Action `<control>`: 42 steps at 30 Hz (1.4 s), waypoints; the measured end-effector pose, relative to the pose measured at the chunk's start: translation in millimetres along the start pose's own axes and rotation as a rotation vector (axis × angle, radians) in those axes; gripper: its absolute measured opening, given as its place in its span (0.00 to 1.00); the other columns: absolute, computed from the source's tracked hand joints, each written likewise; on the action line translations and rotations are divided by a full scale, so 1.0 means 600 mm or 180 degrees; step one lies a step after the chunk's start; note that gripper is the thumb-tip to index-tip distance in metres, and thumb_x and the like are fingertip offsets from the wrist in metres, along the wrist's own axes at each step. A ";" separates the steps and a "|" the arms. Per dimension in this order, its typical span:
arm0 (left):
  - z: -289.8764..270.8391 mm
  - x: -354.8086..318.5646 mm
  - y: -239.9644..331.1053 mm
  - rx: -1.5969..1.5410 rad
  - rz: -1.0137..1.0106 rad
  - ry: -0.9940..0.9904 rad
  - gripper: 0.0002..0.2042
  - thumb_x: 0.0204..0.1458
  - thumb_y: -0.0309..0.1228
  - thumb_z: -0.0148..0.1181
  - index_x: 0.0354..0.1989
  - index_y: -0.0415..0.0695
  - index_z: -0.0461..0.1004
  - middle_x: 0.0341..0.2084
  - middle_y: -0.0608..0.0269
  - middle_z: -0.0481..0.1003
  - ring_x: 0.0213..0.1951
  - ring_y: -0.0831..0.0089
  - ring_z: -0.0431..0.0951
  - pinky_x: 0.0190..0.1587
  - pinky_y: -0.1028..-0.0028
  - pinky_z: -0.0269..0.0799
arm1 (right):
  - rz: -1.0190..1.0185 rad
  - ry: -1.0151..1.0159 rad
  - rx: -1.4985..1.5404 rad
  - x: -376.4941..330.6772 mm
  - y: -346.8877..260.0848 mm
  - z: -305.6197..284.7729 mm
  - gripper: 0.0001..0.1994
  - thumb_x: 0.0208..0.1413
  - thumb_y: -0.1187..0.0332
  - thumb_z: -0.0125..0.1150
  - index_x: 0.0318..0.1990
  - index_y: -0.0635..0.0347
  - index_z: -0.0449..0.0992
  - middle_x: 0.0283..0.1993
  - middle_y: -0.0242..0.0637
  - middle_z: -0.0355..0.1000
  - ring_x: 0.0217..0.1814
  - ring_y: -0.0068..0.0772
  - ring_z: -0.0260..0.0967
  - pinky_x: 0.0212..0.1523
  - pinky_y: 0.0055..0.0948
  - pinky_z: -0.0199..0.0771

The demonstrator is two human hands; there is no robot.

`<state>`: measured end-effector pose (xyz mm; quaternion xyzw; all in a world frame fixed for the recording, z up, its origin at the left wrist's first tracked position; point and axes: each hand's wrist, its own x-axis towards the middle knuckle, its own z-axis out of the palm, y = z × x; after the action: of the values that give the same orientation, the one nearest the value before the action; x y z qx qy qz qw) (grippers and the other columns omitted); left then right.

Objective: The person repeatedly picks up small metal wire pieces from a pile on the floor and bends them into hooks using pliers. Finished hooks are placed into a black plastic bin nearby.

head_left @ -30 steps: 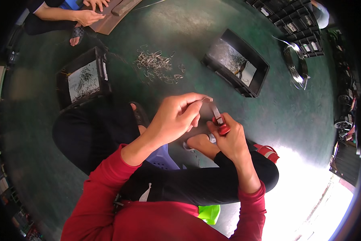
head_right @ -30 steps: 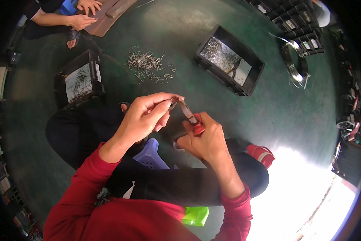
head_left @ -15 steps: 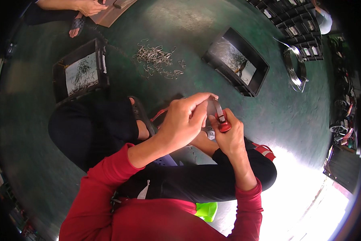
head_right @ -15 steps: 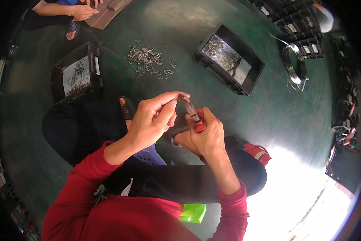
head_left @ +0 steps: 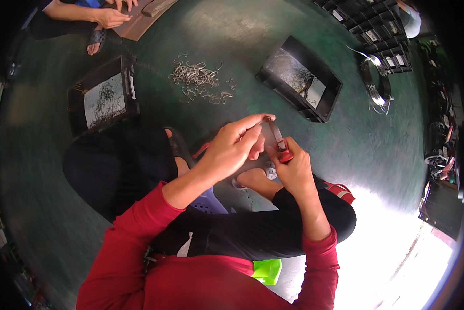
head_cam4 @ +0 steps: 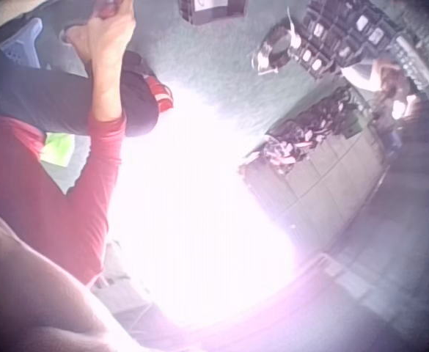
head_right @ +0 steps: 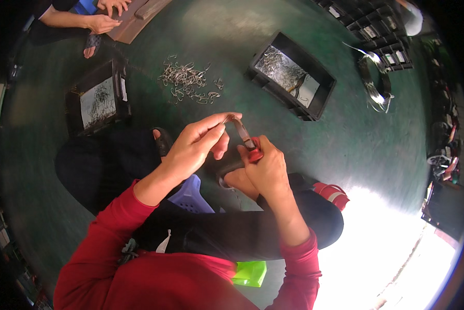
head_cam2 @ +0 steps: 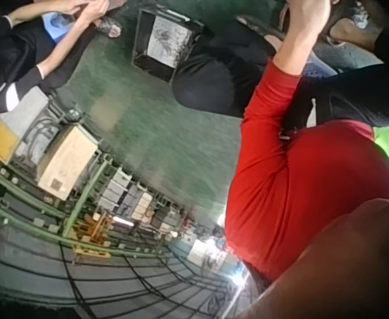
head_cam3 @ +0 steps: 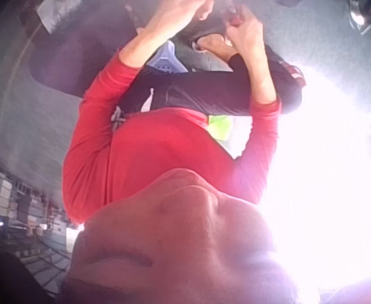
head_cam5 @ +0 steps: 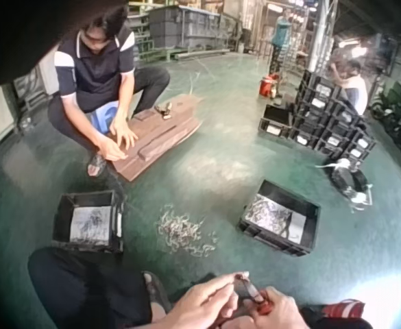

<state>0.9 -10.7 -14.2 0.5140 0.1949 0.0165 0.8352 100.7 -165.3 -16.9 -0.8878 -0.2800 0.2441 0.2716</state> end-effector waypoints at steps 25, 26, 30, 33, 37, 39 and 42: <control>-0.161 0.477 -0.108 0.3749 0.0580 0.0606 0.16 0.51 0.34 0.63 0.48 0.44 0.75 0.38 0.60 0.80 0.36 0.69 0.81 0.38 0.68 0.77 | 0.0205 -0.0764 -0.2027 -0.042 0.060 -0.075 0.09 0.45 0.72 0.59 0.35 0.63 0.70 0.32 0.45 0.73 0.37 0.47 0.74 0.39 0.42 0.72; -0.203 0.464 -0.138 0.4100 0.0626 0.0654 0.13 0.50 0.34 0.63 0.43 0.44 0.77 0.36 0.59 0.81 0.36 0.68 0.81 0.40 0.68 0.76 | 0.0213 -0.0785 -0.2048 -0.041 0.062 -0.076 0.10 0.44 0.72 0.61 0.35 0.62 0.70 0.33 0.44 0.72 0.38 0.46 0.73 0.40 0.40 0.70; -0.324 0.362 -0.269 0.4065 0.0030 0.0931 0.05 0.48 0.33 0.61 0.30 0.46 0.80 0.30 0.54 0.79 0.34 0.56 0.79 0.39 0.60 0.74 | 0.0161 -0.0887 -0.1976 -0.035 0.063 -0.070 0.12 0.43 0.70 0.63 0.34 0.61 0.68 0.32 0.42 0.70 0.36 0.44 0.71 0.39 0.40 0.68; -0.362 0.312 -0.334 0.4372 0.0219 0.0931 0.04 0.45 0.28 0.64 0.30 0.48 0.77 0.30 0.62 0.76 0.39 0.59 0.75 0.41 0.63 0.71 | 0.0095 -0.0966 -0.1979 -0.030 0.062 -0.065 0.12 0.43 0.70 0.64 0.34 0.61 0.68 0.31 0.42 0.70 0.35 0.44 0.71 0.39 0.39 0.68; -0.381 0.290 -0.367 0.4029 0.0347 0.1667 0.09 0.44 0.28 0.66 0.34 0.50 0.75 0.32 0.65 0.74 0.41 0.61 0.73 0.43 0.63 0.70 | 0.0055 -0.0977 -0.2126 -0.025 0.061 -0.057 0.10 0.44 0.70 0.62 0.34 0.60 0.69 0.31 0.40 0.70 0.35 0.42 0.71 0.38 0.38 0.67; -0.387 0.285 -0.374 0.3880 0.0117 0.1696 0.10 0.43 0.28 0.66 0.35 0.50 0.75 0.33 0.65 0.74 0.41 0.62 0.73 0.43 0.62 0.69 | -0.0001 -0.0960 -0.2194 -0.021 0.061 -0.053 0.07 0.46 0.70 0.57 0.34 0.58 0.70 0.30 0.37 0.70 0.35 0.38 0.70 0.38 0.36 0.65; -0.382 0.280 -0.379 0.4050 0.0477 0.1570 0.10 0.43 0.27 0.67 0.35 0.45 0.75 0.28 0.64 0.75 0.37 0.64 0.74 0.43 0.65 0.69 | -0.0021 -0.1036 -0.2198 -0.016 0.060 -0.052 0.07 0.45 0.70 0.58 0.33 0.58 0.70 0.30 0.38 0.70 0.33 0.39 0.71 0.37 0.37 0.66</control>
<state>38.5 115.9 -353.4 0.8979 0.3150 0.0731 0.2987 124.9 -207.4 -13.7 -0.8758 -0.3881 0.2723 -0.0907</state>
